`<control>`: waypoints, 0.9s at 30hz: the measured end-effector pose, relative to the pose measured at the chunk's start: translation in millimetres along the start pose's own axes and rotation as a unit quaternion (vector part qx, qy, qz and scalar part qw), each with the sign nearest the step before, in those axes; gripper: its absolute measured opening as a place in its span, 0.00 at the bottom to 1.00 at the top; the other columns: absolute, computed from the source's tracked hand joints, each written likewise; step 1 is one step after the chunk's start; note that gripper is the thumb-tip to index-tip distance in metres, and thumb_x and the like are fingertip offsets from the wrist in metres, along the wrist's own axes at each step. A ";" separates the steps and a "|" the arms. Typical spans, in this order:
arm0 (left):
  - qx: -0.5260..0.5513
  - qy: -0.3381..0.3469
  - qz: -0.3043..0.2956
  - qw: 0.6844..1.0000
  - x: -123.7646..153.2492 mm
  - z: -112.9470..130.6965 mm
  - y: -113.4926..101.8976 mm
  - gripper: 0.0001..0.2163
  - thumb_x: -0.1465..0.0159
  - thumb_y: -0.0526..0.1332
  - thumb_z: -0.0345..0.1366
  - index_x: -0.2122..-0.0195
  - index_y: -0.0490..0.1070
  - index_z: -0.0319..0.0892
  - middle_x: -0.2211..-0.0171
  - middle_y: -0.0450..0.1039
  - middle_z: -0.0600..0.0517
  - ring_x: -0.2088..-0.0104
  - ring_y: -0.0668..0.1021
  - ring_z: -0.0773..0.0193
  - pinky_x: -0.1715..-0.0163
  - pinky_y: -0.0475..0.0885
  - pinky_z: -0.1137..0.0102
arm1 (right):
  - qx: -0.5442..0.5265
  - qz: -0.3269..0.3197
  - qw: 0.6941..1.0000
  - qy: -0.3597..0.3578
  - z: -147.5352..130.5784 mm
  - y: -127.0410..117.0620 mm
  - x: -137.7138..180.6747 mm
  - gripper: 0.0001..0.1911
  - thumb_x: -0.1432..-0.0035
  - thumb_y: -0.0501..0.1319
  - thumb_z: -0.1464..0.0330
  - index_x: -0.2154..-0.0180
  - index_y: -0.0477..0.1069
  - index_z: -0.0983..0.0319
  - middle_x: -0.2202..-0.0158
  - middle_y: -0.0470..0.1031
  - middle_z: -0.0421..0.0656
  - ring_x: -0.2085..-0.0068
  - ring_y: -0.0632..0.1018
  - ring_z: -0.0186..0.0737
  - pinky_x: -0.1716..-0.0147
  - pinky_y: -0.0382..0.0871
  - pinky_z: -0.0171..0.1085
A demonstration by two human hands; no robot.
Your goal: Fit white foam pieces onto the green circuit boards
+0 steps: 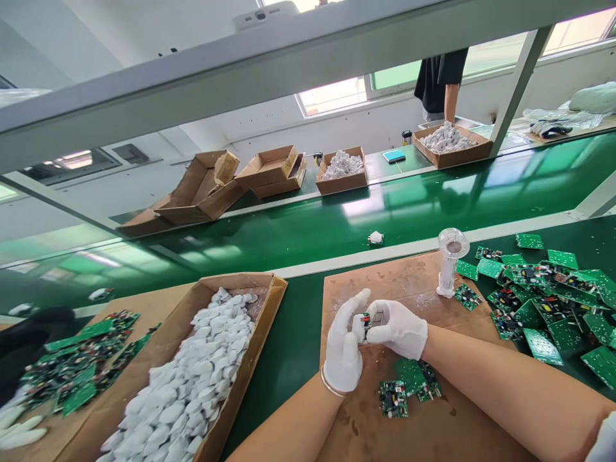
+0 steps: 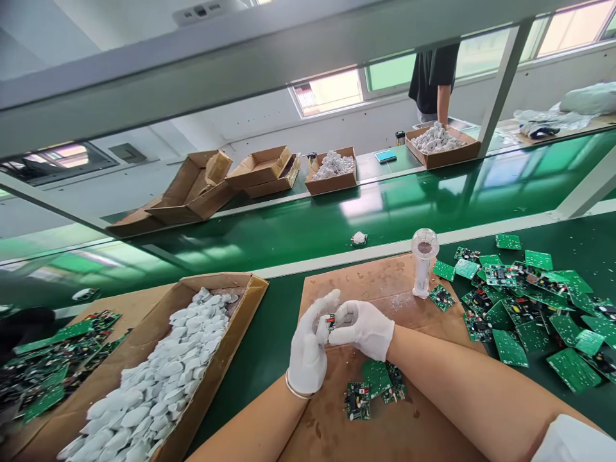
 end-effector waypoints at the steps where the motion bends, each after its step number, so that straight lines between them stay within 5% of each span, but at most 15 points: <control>1: -0.032 0.001 -0.004 0.999 -0.4 -0.5 0.2 0.23 0.30 0.44 0.49 0.42 0.66 0.44 0.43 0.68 0.44 0.45 0.72 0.52 0.46 0.70 0.56 | 0.019 0.001 1.000 -0.005 -0.5 0.2 0.1 0.18 0.65 0.76 0.73 0.72 0.70 0.65 0.71 0.77 0.41 0.68 0.76 0.36 0.63 0.69 0.38; 8: -0.107 -0.019 0.030 0.994 -4.1 -5.5 0.4 0.18 0.29 0.46 0.42 0.54 0.74 0.43 0.56 0.76 0.46 0.55 0.78 0.56 0.53 0.74 0.59 | 0.080 0.017 0.996 -0.024 -3.9 2.0 2.5 0.19 0.64 0.76 0.72 0.68 0.73 0.65 0.67 0.77 0.41 0.62 0.77 0.41 0.56 0.69 0.43; 16: 0.134 -0.139 0.019 0.981 -11.3 -11.5 2.2 0.13 0.33 0.53 0.40 0.59 0.75 0.40 0.50 0.76 0.43 0.48 0.77 0.50 0.49 0.73 0.54 | 0.102 0.033 0.994 -0.033 -1.0 -11.8 -3.1 0.21 0.69 0.77 0.74 0.74 0.67 0.64 0.70 0.78 0.42 0.66 0.78 0.39 0.60 0.71 0.42; 22: 0.251 -0.199 0.012 0.947 -9.4 -21.4 6.4 0.20 0.39 0.56 0.38 0.46 0.62 0.41 0.43 0.70 0.39 0.49 0.77 0.48 0.54 0.76 0.52 | 0.139 0.029 0.989 -0.036 4.0 -9.7 -2.5 0.32 0.72 0.76 0.76 0.60 0.71 0.63 0.69 0.77 0.40 0.66 0.78 0.39 0.62 0.71 0.40; 27: 0.259 -0.187 -0.015 0.948 -8.4 -17.3 11.2 0.17 0.40 0.57 0.37 0.50 0.66 0.39 0.46 0.73 0.39 0.46 0.75 0.47 0.49 0.73 0.51 | 0.213 -0.014 0.976 -0.042 -3.6 1.8 2.2 0.19 0.64 0.73 0.75 0.65 0.75 0.66 0.71 0.74 0.38 0.69 0.74 0.35 0.64 0.68 0.38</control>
Point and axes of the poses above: each hand's wrist, its own x-axis away from the middle knuckle, its own y-axis out of the palm, z = x × y, the point moved 4 cm from there along -x, towards the middle knuckle
